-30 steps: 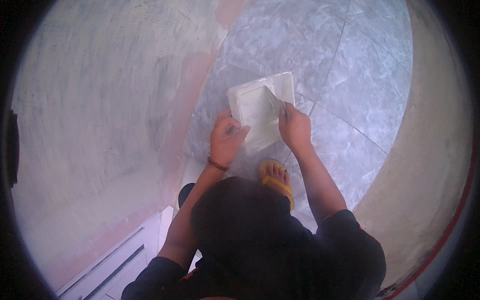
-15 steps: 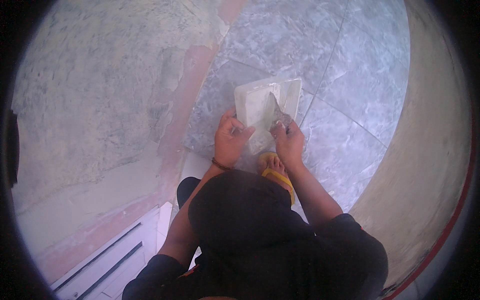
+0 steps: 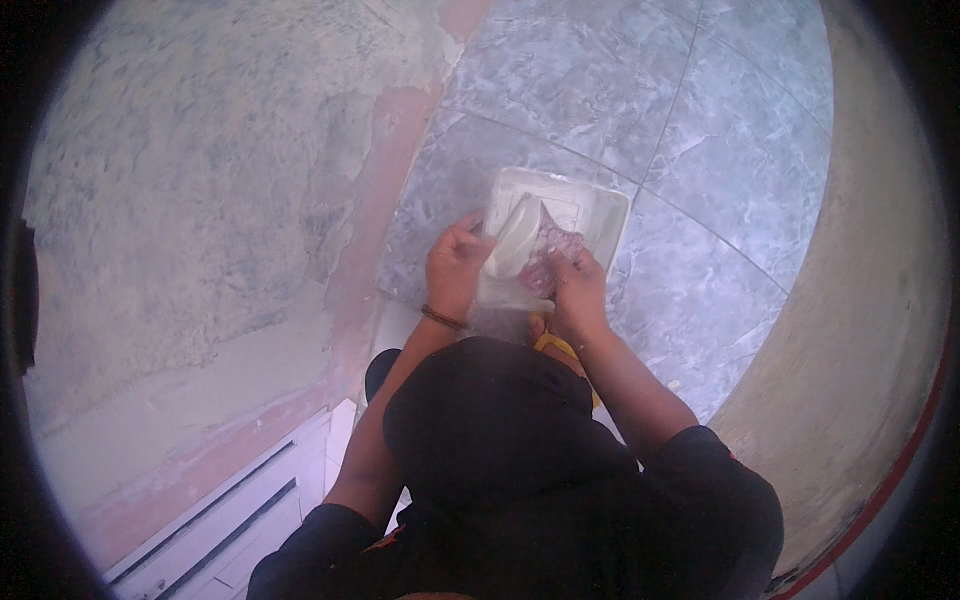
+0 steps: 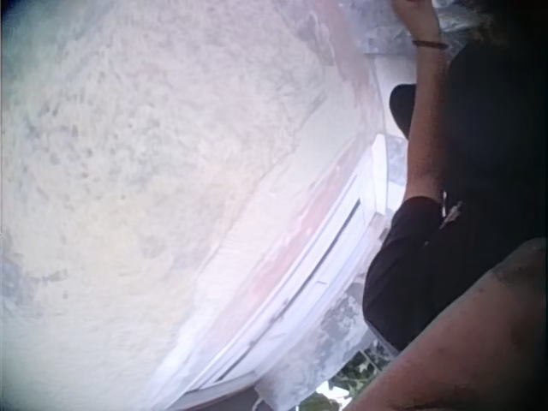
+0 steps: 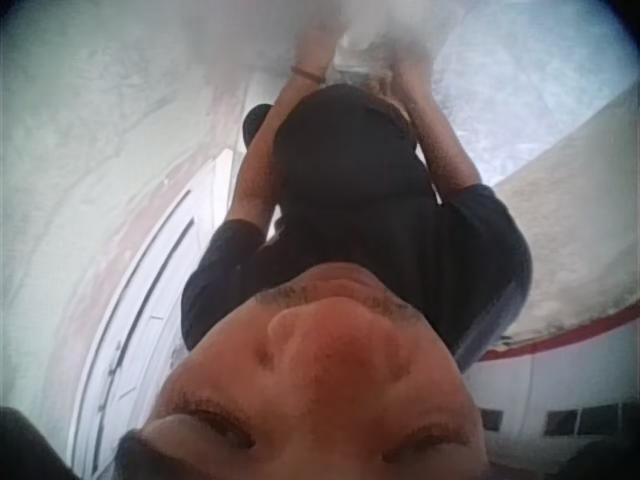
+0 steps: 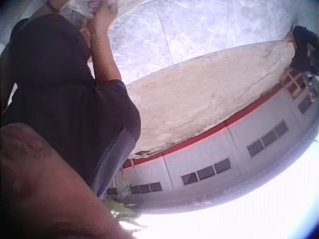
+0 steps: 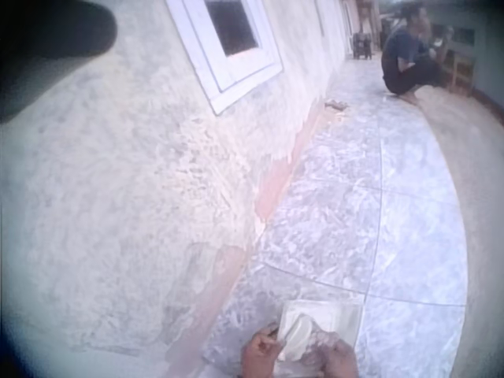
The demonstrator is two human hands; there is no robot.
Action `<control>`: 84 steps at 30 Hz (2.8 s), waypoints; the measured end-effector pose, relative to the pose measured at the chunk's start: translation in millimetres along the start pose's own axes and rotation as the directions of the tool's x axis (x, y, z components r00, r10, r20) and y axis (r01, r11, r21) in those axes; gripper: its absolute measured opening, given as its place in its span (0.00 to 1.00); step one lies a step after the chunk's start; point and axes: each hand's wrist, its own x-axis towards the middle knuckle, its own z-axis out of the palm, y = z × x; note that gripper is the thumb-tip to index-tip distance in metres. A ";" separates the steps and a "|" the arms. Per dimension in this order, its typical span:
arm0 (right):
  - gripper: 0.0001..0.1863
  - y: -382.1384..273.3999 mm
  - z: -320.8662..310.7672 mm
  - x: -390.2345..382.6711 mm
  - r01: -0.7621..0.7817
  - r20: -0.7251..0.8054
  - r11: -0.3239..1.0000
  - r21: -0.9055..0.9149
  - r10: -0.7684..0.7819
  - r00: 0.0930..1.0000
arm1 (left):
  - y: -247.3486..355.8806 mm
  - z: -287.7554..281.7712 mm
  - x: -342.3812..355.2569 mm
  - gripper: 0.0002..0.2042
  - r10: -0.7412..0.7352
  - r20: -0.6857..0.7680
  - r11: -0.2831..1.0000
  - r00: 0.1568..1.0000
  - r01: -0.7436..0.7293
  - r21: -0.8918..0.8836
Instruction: The person applies white plaster to a wall using a trowel and a small container. They repeatedly scoop plaster and smooth it onto the wall surface, occasionally mixing the plaster in the container.
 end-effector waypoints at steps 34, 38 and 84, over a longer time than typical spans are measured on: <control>0.16 -67.6 51.6 10.5 0.852 0.850 0.033 -0.523 -0.048 0.524 | 67.8 -9.9 41.5 0.07 0.204 -0.154 0.979 0.967 -0.200 0.040; 0.14 -90.1 51.7 38.5 0.810 0.844 0.248 -0.532 0.076 0.531 | 67.9 -12.7 47.9 0.09 0.167 -0.111 0.986 0.980 -0.164 0.029; 0.12 -59.3 30.3 79.2 0.541 0.752 0.615 -0.573 0.133 0.645 | 77.0 -2.6 77.7 0.10 0.083 -0.117 0.982 0.990 -0.061 0.180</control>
